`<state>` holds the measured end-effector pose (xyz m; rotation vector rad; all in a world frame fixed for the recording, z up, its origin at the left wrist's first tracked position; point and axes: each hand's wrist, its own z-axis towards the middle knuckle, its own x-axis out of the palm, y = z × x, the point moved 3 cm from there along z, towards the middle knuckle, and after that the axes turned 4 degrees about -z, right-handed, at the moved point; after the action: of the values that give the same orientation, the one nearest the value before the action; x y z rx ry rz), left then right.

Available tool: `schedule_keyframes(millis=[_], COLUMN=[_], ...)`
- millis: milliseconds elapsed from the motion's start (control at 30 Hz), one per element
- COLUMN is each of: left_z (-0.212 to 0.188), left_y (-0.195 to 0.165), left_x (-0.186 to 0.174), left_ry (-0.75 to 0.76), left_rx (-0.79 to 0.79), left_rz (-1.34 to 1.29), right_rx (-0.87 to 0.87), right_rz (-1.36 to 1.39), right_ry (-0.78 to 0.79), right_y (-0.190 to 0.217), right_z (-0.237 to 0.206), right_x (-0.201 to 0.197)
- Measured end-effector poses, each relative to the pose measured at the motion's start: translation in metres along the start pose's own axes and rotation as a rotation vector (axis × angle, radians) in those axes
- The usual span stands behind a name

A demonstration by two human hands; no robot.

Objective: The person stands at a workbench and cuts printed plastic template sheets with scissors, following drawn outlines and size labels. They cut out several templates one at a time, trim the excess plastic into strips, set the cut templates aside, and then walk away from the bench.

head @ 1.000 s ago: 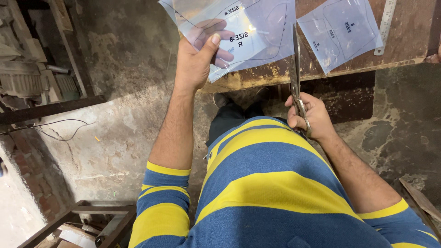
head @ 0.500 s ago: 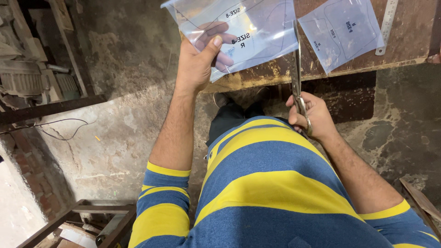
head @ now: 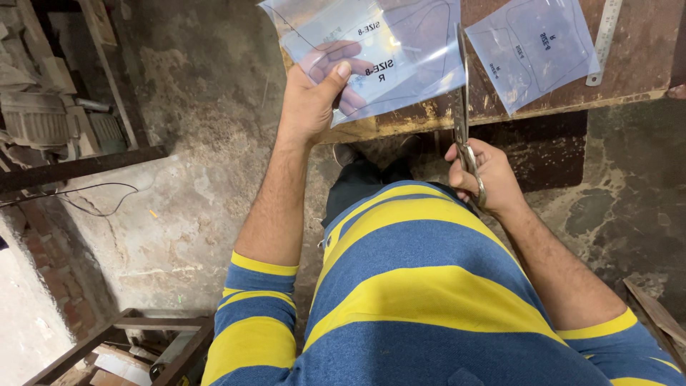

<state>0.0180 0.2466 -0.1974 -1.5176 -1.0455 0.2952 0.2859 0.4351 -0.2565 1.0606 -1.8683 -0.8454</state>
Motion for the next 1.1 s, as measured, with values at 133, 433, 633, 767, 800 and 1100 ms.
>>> schedule_keyframes(millis=[133,433,633,767,800,1100], left_z=[-0.002,-0.003,-0.005,-0.004,-0.004,-0.004], left_y=[0.003,0.007,0.011,0.013,0.014,0.022], left_x=[0.003,0.003,0.007,0.006,0.006,0.006], left_ry=[0.034,0.059,0.038,0.047,0.049,0.079], left_rx=[-0.025,-0.040,-0.088,-0.098,-0.097,-0.106], left_rz=[-0.018,-0.072,-0.119,-0.160,-0.167,-0.270], right_rx=[0.013,-0.002,-0.002,0.003,-0.003,-0.047], right_rz=[0.026,0.027,-0.019,-0.016,-0.013,-0.043], right_ry=[-0.037,-0.048,-0.089,-0.074,-0.071,-0.059], right_y=[-0.001,-0.004,0.000,0.002,0.004,0.010], right_z=[0.002,0.005,0.010,0.011,0.011,0.017], right_x=[-0.001,0.003,0.001,0.002,0.002,-0.002])
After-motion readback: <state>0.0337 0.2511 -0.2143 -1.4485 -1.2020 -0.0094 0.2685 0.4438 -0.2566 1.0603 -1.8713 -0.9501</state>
